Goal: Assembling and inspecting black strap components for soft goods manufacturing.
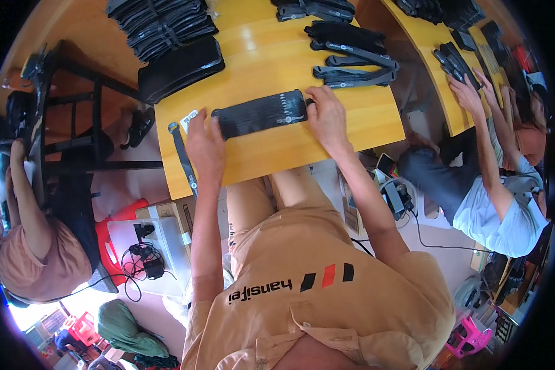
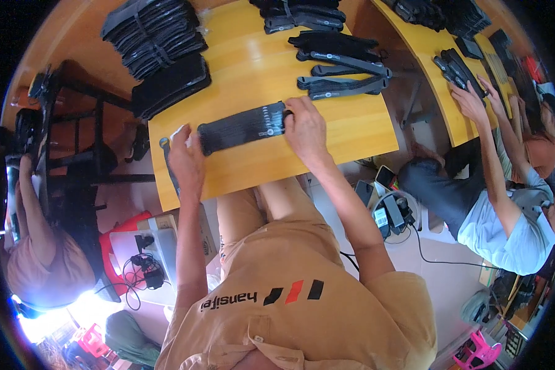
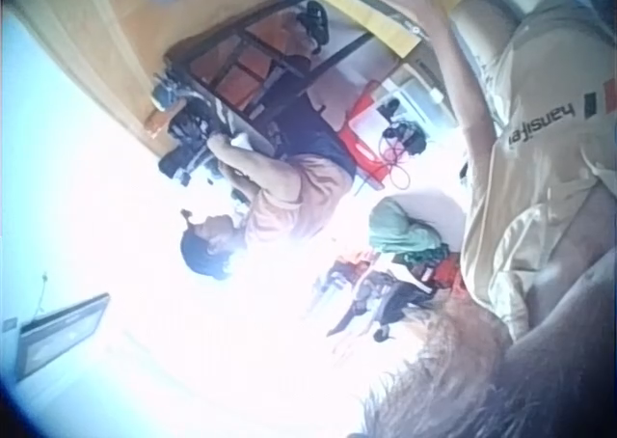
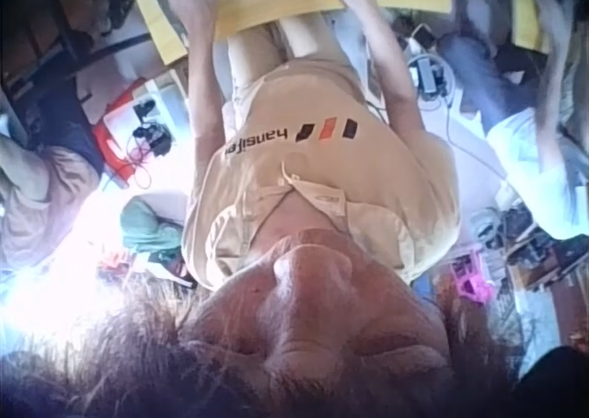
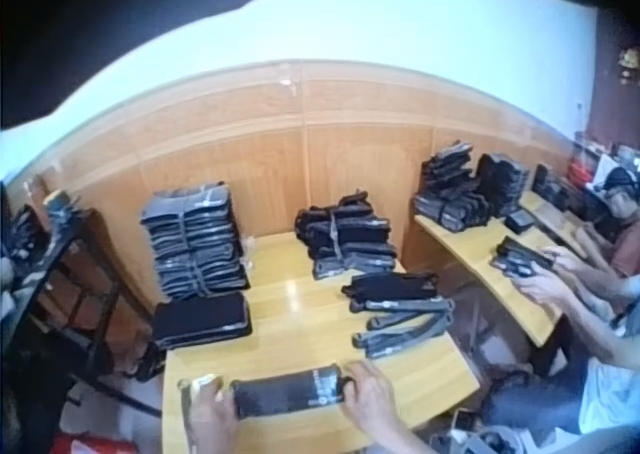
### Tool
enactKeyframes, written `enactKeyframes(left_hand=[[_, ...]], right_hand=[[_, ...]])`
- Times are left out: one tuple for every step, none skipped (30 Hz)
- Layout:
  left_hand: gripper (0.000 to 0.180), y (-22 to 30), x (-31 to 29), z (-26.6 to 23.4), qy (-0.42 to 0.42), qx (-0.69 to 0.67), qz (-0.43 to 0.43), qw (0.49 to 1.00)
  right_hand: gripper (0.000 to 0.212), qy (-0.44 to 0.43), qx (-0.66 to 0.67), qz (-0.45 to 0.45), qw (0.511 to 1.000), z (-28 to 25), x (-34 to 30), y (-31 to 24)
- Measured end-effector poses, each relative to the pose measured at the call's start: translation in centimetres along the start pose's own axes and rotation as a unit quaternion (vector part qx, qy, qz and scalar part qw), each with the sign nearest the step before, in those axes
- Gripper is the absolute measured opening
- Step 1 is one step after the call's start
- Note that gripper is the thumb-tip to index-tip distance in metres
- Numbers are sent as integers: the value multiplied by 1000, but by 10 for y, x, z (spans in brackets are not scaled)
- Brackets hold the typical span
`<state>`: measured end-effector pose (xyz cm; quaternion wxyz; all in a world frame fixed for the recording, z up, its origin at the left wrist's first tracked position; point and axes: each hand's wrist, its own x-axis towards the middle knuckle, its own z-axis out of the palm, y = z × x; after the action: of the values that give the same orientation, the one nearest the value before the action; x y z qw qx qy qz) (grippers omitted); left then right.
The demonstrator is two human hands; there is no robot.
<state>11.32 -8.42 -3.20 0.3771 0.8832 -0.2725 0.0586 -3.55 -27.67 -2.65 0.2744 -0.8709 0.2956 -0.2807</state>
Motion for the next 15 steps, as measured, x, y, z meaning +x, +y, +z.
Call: enactKeyframes(left_hand=[[39,7,2,7,0,46,74,996],[39,10,5,17,4,46,73,996],[43,12,8,30,-9,92,106,990],[48,10,8,43,-23,138,138,980],[48,6,7,52,-20,138,136,981],[52,1,5,60,-32,168,133,976],[57,1,5,63,-45,197,130,971],[57,-1,6,65,-44,198,127,971],[58,-3,7,66,-51,207,126,969],[59,-3,6,66,-61,215,124,967],[59,-3,4,67,-63,215,121,967],[60,-2,3,66,-67,213,117,968],[60,-2,3,65,-67,212,114,968],[60,-2,4,65,-66,214,112,968],[60,-2,5,65,-68,220,110,967]], right_hand=[[24,0,3,-5,1000,8,4,-5],[31,3,-6,-74,997,18,7,-8],[38,7,-14,-142,990,29,10,-8],[48,-45,-36,-151,987,41,12,-2],[48,-47,-36,-154,986,48,11,-2],[51,-59,-63,-156,984,54,10,-1],[54,-71,-90,-157,981,58,9,-1],[54,-73,-90,-158,981,62,10,1],[56,-88,-123,-157,976,64,10,3],[58,-104,-157,-155,970,64,8,4],[58,-108,-157,-154,969,64,6,5],[58,-112,-164,-150,969,64,4,5],[58,-112,-170,-148,968,64,5,3],[58,-113,-168,-150,968,64,6,2],[58,-115,-176,-149,966,63,8,0]])
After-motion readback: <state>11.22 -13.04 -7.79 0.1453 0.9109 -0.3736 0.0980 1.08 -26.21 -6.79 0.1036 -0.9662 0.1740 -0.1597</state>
